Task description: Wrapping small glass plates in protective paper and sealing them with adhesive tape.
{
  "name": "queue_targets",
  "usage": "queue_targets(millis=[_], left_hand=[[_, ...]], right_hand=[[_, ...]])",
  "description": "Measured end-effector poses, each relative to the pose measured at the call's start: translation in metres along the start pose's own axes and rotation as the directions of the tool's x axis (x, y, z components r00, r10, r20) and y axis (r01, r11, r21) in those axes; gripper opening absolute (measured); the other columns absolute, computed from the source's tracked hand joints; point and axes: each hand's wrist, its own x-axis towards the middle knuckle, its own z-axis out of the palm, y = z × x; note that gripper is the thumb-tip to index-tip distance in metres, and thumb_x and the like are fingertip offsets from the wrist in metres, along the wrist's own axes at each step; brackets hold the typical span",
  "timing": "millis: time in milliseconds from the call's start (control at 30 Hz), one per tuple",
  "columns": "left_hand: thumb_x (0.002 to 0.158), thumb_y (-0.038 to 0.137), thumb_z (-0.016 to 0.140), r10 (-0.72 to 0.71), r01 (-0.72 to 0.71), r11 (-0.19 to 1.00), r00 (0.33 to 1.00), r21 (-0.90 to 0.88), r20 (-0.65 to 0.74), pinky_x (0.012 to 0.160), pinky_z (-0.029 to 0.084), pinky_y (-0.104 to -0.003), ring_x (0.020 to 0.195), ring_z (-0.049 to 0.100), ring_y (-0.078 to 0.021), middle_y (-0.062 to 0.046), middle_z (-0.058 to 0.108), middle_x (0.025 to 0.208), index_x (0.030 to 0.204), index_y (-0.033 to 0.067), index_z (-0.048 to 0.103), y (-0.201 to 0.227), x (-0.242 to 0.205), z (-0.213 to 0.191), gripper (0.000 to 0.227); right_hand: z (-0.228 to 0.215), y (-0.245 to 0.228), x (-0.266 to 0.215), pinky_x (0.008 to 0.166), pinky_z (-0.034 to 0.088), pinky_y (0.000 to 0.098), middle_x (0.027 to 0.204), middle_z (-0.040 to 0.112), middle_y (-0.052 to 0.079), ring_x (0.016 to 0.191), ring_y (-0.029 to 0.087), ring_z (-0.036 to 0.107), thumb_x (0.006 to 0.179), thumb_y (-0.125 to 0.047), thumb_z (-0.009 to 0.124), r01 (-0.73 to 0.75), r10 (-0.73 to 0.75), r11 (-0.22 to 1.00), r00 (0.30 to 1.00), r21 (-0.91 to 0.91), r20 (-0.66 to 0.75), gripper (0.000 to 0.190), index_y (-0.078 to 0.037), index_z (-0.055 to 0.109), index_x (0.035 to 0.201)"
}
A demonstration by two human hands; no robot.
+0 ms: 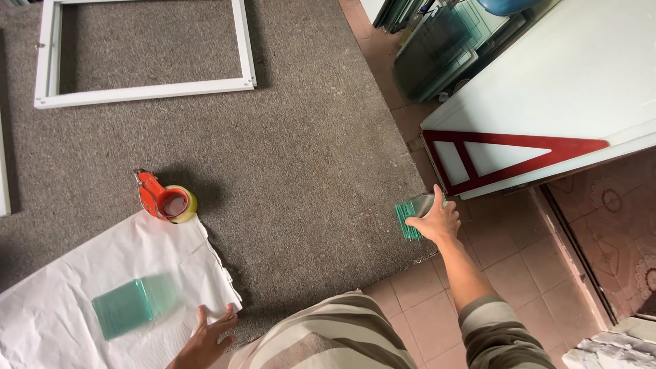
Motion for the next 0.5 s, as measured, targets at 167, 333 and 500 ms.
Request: queue_targets(millis=[167,333,500], left_hand=[[0.100,0.026,0.081,-0.071,0.073,0.997,0.995,-0.026,0.064,0.129,0.010,-0.072,0.160,-0.008,-0.0659,0.010,0.039,0.179,0.154,0.0280,0.063,0.012,-0.003,-0.010,0.057],[0.104,0.031,0.076,-0.163,0.174,0.983,0.975,-0.062,0.154,0.128,0.018,-0.074,0.165,-0.023,-0.0621,0.014,0.027,0.183,0.160,0.0276,0.057,0.030,-0.004,-0.024,0.059],[0.107,0.035,0.065,0.062,-0.061,0.991,0.998,0.116,-0.008,0.124,-0.005,-0.081,0.146,0.032,-0.0700,0.001,0.042,0.175,0.156,0.0228,0.052,0.014,0.002,0.002,0.052]], right_hand=[[-0.003,-0.006,-0.007,0.122,0.038,0.0590,0.164,0.036,0.025,0.145,0.048,0.046,0.074,-0.045,0.095,0.003,0.000,0.998,0.999,0.057,-0.045,0.131,-0.036,0.014,0.177],[-0.004,-0.015,-0.018,0.121,0.039,0.0591,0.164,0.036,0.026,0.143,0.048,0.047,0.074,-0.046,0.096,0.049,-0.049,0.999,0.998,0.010,-0.047,0.131,-0.036,0.015,0.177],[-0.024,-0.070,-0.091,0.121,0.039,0.0554,0.167,0.035,0.019,0.142,0.047,0.045,0.073,-0.040,0.090,0.120,-0.120,0.993,0.993,0.017,-0.022,0.127,-0.036,0.017,0.177]])
